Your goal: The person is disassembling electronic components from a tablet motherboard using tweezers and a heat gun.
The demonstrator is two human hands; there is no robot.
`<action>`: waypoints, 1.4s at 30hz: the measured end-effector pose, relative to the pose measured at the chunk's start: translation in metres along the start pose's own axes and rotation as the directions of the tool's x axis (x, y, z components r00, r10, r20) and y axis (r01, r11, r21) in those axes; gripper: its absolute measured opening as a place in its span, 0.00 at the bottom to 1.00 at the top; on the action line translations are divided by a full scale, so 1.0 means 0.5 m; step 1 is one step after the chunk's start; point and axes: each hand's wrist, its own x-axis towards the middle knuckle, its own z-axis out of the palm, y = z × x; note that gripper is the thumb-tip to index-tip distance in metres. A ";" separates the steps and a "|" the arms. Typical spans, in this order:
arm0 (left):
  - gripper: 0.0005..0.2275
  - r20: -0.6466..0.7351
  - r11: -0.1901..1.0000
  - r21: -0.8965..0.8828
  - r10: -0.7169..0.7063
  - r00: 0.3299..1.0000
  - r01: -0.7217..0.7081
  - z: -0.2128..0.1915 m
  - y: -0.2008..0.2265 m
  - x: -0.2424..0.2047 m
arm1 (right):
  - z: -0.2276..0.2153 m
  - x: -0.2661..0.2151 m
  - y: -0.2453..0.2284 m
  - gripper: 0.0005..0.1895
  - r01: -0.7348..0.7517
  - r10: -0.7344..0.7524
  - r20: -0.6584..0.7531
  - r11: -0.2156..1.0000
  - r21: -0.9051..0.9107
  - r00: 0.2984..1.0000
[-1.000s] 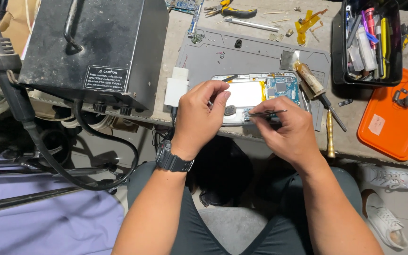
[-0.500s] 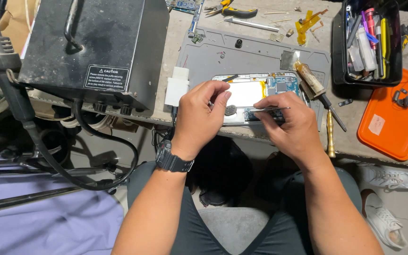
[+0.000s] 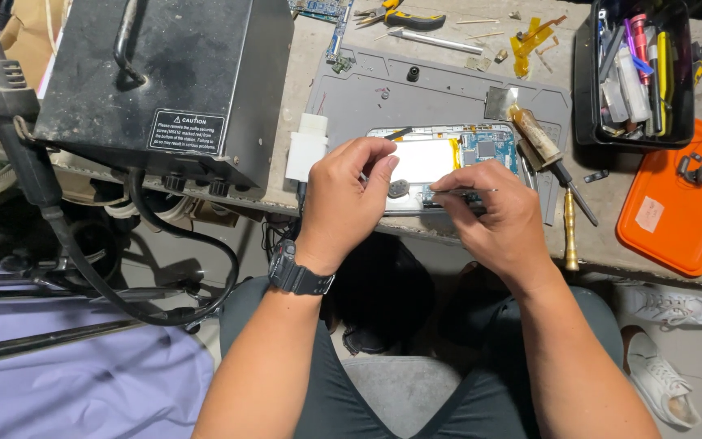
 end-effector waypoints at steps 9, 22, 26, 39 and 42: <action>0.04 -0.001 1.000 0.005 -0.003 1.000 0.003 0.002 -0.002 -0.001 | 0.002 0.002 -0.011 0.11 0.097 -0.097 0.030 0.995 0.000 0.995; 0.04 0.016 1.000 0.009 -0.015 1.000 0.015 0.000 0.002 -0.002 | -0.012 0.011 -0.015 0.13 0.209 -0.209 0.045 0.978 0.008 0.977; 0.04 0.023 1.000 0.002 -0.016 1.000 0.016 0.004 0.001 -0.001 | -0.032 0.012 -0.001 0.11 0.140 -0.139 -0.030 0.988 0.060 0.990; 0.04 0.040 0.999 0.016 -0.032 0.999 0.031 0.013 0.014 0.004 | -0.072 0.002 0.042 0.09 0.040 -0.017 -0.211 0.994 0.105 0.977; 0.04 0.040 0.999 0.015 -0.030 0.999 0.029 0.020 0.014 0.002 | -0.080 0.002 0.015 0.09 -0.012 0.028 -0.167 0.995 0.097 0.986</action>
